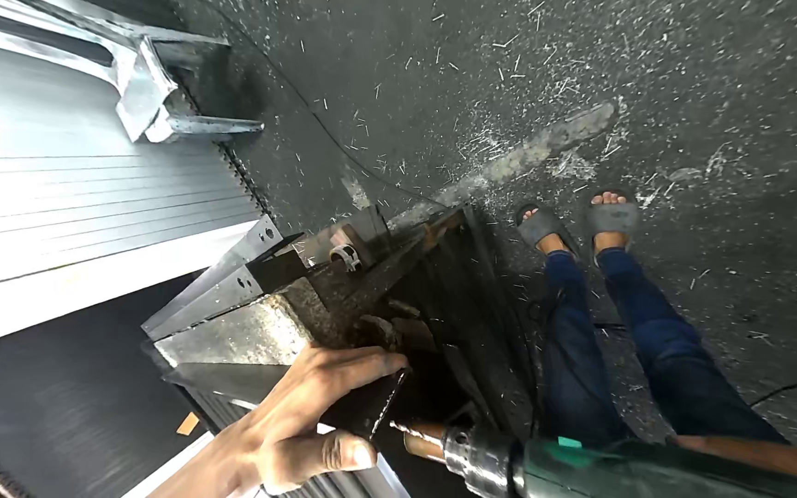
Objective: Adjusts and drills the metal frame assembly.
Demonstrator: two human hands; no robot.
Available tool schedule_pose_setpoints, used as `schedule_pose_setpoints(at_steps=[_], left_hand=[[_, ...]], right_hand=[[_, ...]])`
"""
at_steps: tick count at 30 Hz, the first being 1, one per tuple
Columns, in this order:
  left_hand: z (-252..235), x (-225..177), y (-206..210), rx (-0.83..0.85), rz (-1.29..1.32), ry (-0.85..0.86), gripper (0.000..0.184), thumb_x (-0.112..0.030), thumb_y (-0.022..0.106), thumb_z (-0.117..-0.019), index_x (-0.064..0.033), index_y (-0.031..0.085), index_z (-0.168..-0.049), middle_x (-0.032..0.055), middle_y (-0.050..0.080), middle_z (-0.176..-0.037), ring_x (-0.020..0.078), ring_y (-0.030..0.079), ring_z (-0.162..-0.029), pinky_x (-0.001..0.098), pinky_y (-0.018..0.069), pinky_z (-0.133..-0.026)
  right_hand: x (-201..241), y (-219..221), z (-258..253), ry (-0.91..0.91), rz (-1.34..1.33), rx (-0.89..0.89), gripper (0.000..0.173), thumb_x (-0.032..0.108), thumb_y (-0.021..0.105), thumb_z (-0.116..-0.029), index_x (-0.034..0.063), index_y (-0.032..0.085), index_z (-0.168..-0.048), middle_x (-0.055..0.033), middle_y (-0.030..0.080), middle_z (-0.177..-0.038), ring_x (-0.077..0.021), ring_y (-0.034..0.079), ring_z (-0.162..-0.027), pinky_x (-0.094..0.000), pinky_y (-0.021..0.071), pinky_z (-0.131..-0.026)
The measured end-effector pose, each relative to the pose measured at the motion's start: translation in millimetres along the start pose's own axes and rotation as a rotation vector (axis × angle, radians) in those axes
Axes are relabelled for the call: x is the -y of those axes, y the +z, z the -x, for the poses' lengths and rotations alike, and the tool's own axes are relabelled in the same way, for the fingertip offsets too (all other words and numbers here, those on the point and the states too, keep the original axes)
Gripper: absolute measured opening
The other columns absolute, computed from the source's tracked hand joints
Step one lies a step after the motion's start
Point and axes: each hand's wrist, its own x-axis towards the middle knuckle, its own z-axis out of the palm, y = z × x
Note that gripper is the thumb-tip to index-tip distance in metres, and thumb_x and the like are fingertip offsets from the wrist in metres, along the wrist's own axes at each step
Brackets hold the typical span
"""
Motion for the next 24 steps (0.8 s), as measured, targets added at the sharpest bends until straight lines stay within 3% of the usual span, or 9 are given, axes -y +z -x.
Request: schedule_pose_setpoints(at_steps=[4, 10, 14, 16, 19, 21, 24], left_hand=[[-0.6, -1.1, -0.6, 0.001, 0.004, 0.004, 0.078, -0.073, 0.040, -0.0964, -0.0082, 0.065, -0.133, 0.0028, 0.072, -0.111, 0.0087, 0.067, -0.100, 0.0319, 0.0567, -0.082], [-0.5, -1.6, 0.4, -0.003, -0.005, 0.009, 0.078, -0.074, 0.039, -0.0967, -0.0086, 0.066, -0.131, 0.0027, 0.072, -0.109, 0.0082, 0.067, -0.099, 0.0310, 0.0563, -0.082], [-0.9, -1.5, 1.2, -0.012, -0.029, 0.022, 0.080, -0.074, 0.037, -0.0969, -0.0074, 0.066, -0.129, 0.0032, 0.072, -0.105, 0.0087, 0.067, -0.094, 0.0309, 0.0564, -0.078], [-0.6, -2.3, 2.0, -0.013, -0.046, 0.020, 0.079, -0.074, 0.037, -0.0971, -0.0081, 0.066, -0.129, 0.0024, 0.072, -0.104, 0.0078, 0.067, -0.094, 0.0296, 0.0553, -0.077], [-1.5, -2.1, 1.7, -0.013, -0.066, 0.019, 0.076, -0.073, 0.037, -0.0973, -0.0094, 0.066, -0.128, 0.0004, 0.071, -0.101, 0.0063, 0.066, -0.090, 0.0282, 0.0539, -0.072], [-1.1, -3.6, 2.4, -0.012, -0.081, 0.016, 0.076, -0.073, 0.035, -0.0975, -0.0105, 0.068, -0.126, -0.0016, 0.071, -0.100, 0.0054, 0.066, -0.088, 0.0285, 0.0547, -0.071], [-3.3, -4.8, 1.5, -0.016, -0.090, 0.025, 0.074, -0.072, 0.035, -0.0977, -0.0106, 0.068, -0.124, -0.0029, 0.071, -0.097, 0.0044, 0.065, -0.085, 0.0277, 0.0544, -0.069]], right_hand=[[-11.8, -4.3, 8.0, 0.005, -0.008, 0.026, 0.061, 0.019, 0.077, -0.0864, -0.0110, 0.057, -0.135, -0.0261, 0.067, -0.124, -0.0274, 0.066, -0.117, -0.0406, 0.0502, -0.106], [13.4, 6.6, -21.9, -0.006, 0.007, -0.035, 0.041, 0.005, 0.073, -0.0866, -0.0142, 0.064, -0.121, -0.0194, 0.073, -0.111, -0.0146, 0.070, -0.107, -0.0236, 0.0516, -0.100], [3.6, 4.4, -10.9, -0.027, -0.016, -0.033, 0.050, 0.013, 0.075, -0.0871, -0.0114, 0.062, -0.129, -0.0204, 0.070, -0.120, -0.0164, 0.067, -0.116, -0.0278, 0.0506, -0.106], [5.1, 2.3, -9.1, -0.005, -0.017, -0.018, 0.051, 0.010, 0.075, -0.0851, -0.0128, 0.061, -0.128, -0.0245, 0.069, -0.120, -0.0207, 0.067, -0.116, -0.0305, 0.0502, -0.105], [-2.8, -13.3, 0.8, 0.069, 0.061, 0.077, 0.055, 0.027, 0.068, -0.0949, -0.0065, 0.058, -0.138, -0.0237, 0.069, -0.123, -0.0228, 0.066, -0.115, -0.0361, 0.0515, -0.103], [-27.6, -31.0, 14.4, 0.130, 0.078, 0.184, 0.066, 0.044, 0.063, -0.0956, 0.0033, 0.054, -0.146, -0.0184, 0.068, -0.130, -0.0212, 0.066, -0.119, -0.0387, 0.0527, -0.104], [-25.3, -34.8, 8.2, 0.138, 0.076, 0.211, 0.067, 0.051, 0.055, -0.0982, 0.0020, 0.055, -0.144, -0.0199, 0.067, -0.129, -0.0210, 0.065, -0.119, -0.0379, 0.0516, -0.103]])
